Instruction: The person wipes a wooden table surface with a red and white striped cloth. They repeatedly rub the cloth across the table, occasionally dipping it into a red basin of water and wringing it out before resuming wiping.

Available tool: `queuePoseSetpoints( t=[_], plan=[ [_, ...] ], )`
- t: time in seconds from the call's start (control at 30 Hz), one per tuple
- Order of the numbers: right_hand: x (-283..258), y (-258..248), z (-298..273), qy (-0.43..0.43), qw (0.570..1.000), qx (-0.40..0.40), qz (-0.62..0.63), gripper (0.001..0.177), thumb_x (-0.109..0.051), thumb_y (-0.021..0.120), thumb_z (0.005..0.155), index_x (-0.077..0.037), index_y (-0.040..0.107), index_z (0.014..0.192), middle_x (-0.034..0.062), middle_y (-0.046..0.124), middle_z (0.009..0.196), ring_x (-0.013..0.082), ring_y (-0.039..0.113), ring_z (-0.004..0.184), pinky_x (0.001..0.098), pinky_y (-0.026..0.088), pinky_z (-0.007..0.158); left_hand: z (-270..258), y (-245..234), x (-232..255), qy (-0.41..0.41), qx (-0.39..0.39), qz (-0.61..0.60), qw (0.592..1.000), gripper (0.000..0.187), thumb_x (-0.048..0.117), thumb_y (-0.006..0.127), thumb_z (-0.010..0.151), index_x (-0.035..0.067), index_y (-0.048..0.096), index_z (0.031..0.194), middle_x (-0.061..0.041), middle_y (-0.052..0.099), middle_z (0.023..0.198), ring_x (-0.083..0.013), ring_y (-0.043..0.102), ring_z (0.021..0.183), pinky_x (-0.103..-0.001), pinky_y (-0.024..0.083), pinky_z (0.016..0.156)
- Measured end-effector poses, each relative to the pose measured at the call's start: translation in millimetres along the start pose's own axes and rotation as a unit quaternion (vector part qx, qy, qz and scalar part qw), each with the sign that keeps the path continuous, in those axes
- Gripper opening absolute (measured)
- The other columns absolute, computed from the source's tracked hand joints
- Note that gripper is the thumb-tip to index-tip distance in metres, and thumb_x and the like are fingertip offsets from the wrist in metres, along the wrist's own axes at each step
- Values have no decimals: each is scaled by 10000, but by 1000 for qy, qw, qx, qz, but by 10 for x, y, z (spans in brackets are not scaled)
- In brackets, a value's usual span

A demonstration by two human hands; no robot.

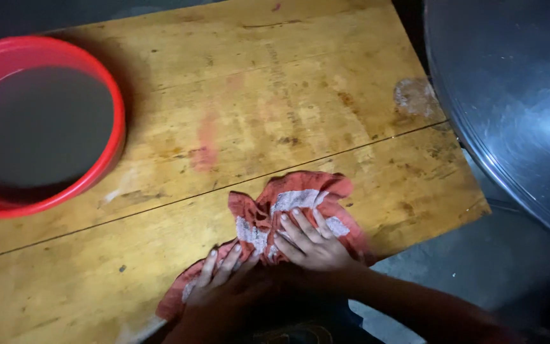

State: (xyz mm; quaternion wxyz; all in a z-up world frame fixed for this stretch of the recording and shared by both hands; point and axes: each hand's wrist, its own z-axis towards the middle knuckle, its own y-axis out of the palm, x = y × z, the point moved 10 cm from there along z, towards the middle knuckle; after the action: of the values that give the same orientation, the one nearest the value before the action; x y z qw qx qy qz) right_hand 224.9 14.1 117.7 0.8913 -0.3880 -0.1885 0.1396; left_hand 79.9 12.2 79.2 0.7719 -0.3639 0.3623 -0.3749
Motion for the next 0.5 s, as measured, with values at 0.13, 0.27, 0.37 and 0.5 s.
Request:
queuePoseSetpoints(
  t=[0.13, 0.27, 0.37, 0.5],
  plan=[
    [61, 535, 155, -24, 982, -135, 130, 416, -272, 579, 963, -173, 590, 1367, 168, 506, 1554, 407, 432, 1458, 710, 249, 1150, 169, 276, -349, 13, -55, -165, 985, 549, 428, 468, 991, 394, 413, 1536, -39, 260, 1724, -368, 276, 1544, -661, 210, 1195],
    [447, 1243, 714, 82, 917, -351, 172, 623, -422, 485, 965, -120, 500, 1510, 164, 438, 1600, 377, 368, 1489, 661, 197, 1166, 519, 751, -1174, -173, -258, -218, 925, 488, 559, 497, 922, 398, 636, 1360, 16, 527, 1533, -347, 387, 1473, -658, 98, 1231],
    [736, 1712, 1049, 145, 916, -339, 160, 618, -445, 465, 999, -155, 474, 1544, 131, 401, 1637, 362, 347, 1514, 665, 178, 1193, 562, 1179, -1680, -228, -262, -160, 924, 527, 517, 452, 961, 400, 550, 1466, 6, 472, 1594, -355, 329, 1525, -633, 75, 1260],
    [905, 2040, 1257, 229, 899, -343, 143, 635, -496, 433, 1036, -199, 402, 1596, 137, 335, 1674, 372, 261, 1555, 670, 110, 1218, 573, 1408, -1988, -314, -311, -144, 885, 569, 535, 384, 1004, 402, 420, 1557, 0, 303, 1696, -331, 179, 1583, -627, 24, 1258]
  ],
)
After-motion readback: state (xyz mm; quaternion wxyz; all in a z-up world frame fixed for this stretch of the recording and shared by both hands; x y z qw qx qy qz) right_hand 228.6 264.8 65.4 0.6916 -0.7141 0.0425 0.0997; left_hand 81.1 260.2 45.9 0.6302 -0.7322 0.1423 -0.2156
